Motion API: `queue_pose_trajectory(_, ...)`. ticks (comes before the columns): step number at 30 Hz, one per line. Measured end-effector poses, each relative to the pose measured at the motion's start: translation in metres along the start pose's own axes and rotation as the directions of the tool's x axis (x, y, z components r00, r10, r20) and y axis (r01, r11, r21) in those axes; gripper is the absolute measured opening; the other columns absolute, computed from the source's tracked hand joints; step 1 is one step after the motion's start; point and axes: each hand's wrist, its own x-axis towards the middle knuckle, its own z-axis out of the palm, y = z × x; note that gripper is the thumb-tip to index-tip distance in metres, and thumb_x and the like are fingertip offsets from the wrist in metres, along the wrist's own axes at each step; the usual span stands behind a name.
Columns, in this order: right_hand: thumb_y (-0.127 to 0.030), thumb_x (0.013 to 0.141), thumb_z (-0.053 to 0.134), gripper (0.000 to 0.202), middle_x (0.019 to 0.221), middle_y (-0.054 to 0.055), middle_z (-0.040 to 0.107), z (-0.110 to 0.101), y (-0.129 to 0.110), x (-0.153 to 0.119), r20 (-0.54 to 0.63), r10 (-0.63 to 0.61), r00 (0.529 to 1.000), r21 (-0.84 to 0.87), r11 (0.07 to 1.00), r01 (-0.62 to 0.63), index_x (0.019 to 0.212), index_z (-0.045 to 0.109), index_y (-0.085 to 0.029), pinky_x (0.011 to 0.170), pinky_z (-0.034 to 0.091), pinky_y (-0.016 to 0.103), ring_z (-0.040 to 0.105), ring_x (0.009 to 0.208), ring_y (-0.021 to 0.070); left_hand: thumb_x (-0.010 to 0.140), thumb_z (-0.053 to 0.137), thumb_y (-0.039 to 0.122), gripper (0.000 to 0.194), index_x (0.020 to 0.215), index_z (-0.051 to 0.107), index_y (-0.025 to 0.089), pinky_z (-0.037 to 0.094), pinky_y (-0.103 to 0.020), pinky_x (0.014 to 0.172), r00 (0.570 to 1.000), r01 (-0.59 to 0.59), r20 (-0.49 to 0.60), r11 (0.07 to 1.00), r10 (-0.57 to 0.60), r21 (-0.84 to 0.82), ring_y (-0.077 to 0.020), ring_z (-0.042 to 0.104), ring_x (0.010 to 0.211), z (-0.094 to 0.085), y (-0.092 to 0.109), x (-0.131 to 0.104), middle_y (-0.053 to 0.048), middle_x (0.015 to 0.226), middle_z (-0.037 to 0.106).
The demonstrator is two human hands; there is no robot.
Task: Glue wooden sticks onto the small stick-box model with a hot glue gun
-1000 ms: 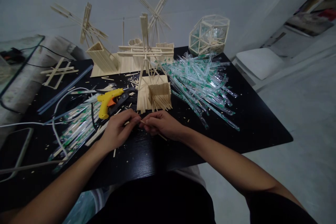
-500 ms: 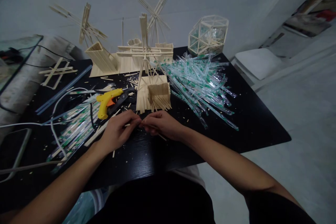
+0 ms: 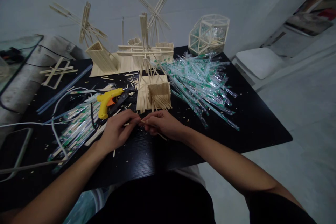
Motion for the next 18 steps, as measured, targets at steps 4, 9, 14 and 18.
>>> queue_pose_trajectory(4, -0.031, 0.077, 0.075, 0.02, 0.067, 0.003, 0.069, -0.0023, -0.0032, -0.0014, 0.046, 0.014, 0.999, -0.001, 1.0, -0.014, 0.078, 0.076, -0.011, 0.046, 0.039, 0.022, 0.055, 0.051, 0.0092, 0.099, 0.053, 0.015, 0.014, 0.09, 0.064, 0.017, 0.046, -0.025, 0.067, 1.0, 0.011, -0.004, 1.0, -0.011, 0.006, -0.0131, 0.059, 0.071, -0.0015, -0.0008, 0.0004, -0.002, 0.078, 0.063)
queue_pose_trajectory(9, -0.044, 0.084, 0.077, 0.033, 0.066, 0.001, 0.068, -0.0062, -0.0002, -0.0002, 0.058, -0.026, 0.998, -0.124, 0.992, 0.033, 0.083, 0.075, -0.012, 0.046, 0.041, 0.02, 0.055, 0.05, 0.0078, 0.099, 0.053, 0.014, 0.015, 0.089, 0.063, 0.017, 0.046, -0.025, 0.066, 1.0, -0.017, 0.008, 1.0, 0.017, -0.001, -0.0131, 0.058, 0.07, -0.0018, 0.0001, 0.0014, -0.002, 0.077, 0.062)
queue_pose_trajectory(14, -0.042, 0.086, 0.077, 0.031, 0.069, -0.001, 0.065, -0.0071, -0.0004, -0.0017, 0.115, -0.045, 0.992, -0.159, 0.985, 0.063, 0.088, 0.073, -0.012, 0.05, 0.042, 0.019, 0.055, 0.054, 0.0068, 0.099, 0.053, 0.014, 0.014, 0.09, 0.063, 0.016, 0.045, -0.025, 0.065, 1.0, -0.025, -0.001, 1.0, 0.025, 0.009, -0.0129, 0.057, 0.07, -0.0011, 0.0, -0.0002, -0.001, 0.077, 0.061)
queue_pose_trajectory(18, -0.037, 0.089, 0.075, 0.026, 0.071, -0.001, 0.063, -0.0052, -0.0039, -0.0037, 0.161, -0.062, 0.985, -0.144, 0.986, 0.085, 0.09, 0.072, -0.011, 0.054, 0.043, 0.02, 0.055, 0.057, 0.0066, 0.099, 0.053, 0.015, 0.014, 0.089, 0.063, 0.016, 0.045, -0.025, 0.066, 1.0, -0.002, -0.009, 1.0, 0.002, -0.005, -0.0128, 0.057, 0.07, -0.0021, -0.0001, -0.0007, -0.002, 0.077, 0.062)
